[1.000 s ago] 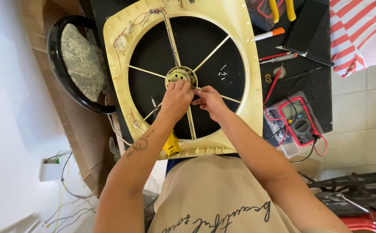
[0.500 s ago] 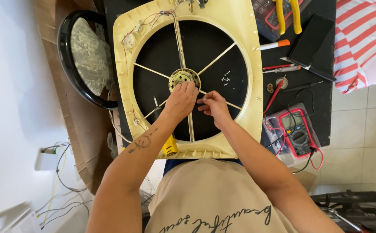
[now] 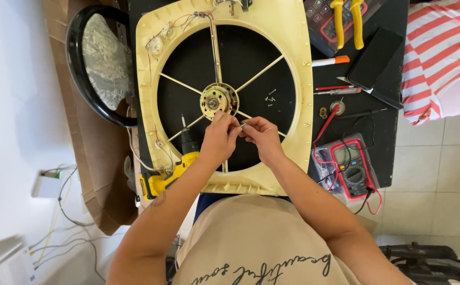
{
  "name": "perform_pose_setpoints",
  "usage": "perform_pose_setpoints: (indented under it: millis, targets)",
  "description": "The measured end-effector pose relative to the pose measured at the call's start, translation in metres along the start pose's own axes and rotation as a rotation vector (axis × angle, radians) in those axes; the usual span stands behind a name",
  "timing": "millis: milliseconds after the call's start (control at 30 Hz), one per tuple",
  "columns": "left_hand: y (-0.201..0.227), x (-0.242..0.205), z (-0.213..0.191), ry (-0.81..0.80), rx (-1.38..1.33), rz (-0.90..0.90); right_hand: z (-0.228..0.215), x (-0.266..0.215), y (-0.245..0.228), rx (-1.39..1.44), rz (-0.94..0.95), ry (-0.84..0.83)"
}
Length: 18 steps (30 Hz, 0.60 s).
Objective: Disassembling a fan assembly by removing the motor using a power drill and manual manipulation.
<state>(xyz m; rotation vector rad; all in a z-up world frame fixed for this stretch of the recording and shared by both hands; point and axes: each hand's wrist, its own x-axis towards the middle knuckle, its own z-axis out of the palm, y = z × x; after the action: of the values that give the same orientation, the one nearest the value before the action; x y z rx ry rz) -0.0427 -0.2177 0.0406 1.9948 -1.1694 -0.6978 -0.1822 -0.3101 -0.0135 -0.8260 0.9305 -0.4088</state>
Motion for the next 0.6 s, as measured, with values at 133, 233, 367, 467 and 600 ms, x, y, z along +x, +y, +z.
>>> perform_pose_setpoints:
  millis: [133,233,367,467,600]
  targets:
    - [0.015,-0.006,0.002,0.061,-0.009,0.002,-0.006,-0.002,-0.004,0.050,0.012,-0.002]
    - [0.026,-0.011,0.002,0.116,-0.033,-0.002,-0.009,-0.004,-0.010,0.059,-0.004,-0.035]
    - [0.027,-0.023,0.002,0.195,-0.063,-0.009,-0.002,-0.013,-0.024,0.120,0.011,-0.080]
    - [0.027,-0.034,-0.002,0.278,-0.079,0.013,0.003,-0.014,-0.015,0.129,-0.026,-0.118]
    - [0.022,-0.050,-0.016,0.439,-0.099,0.065,0.018,-0.009,0.001,0.105,-0.110,-0.131]
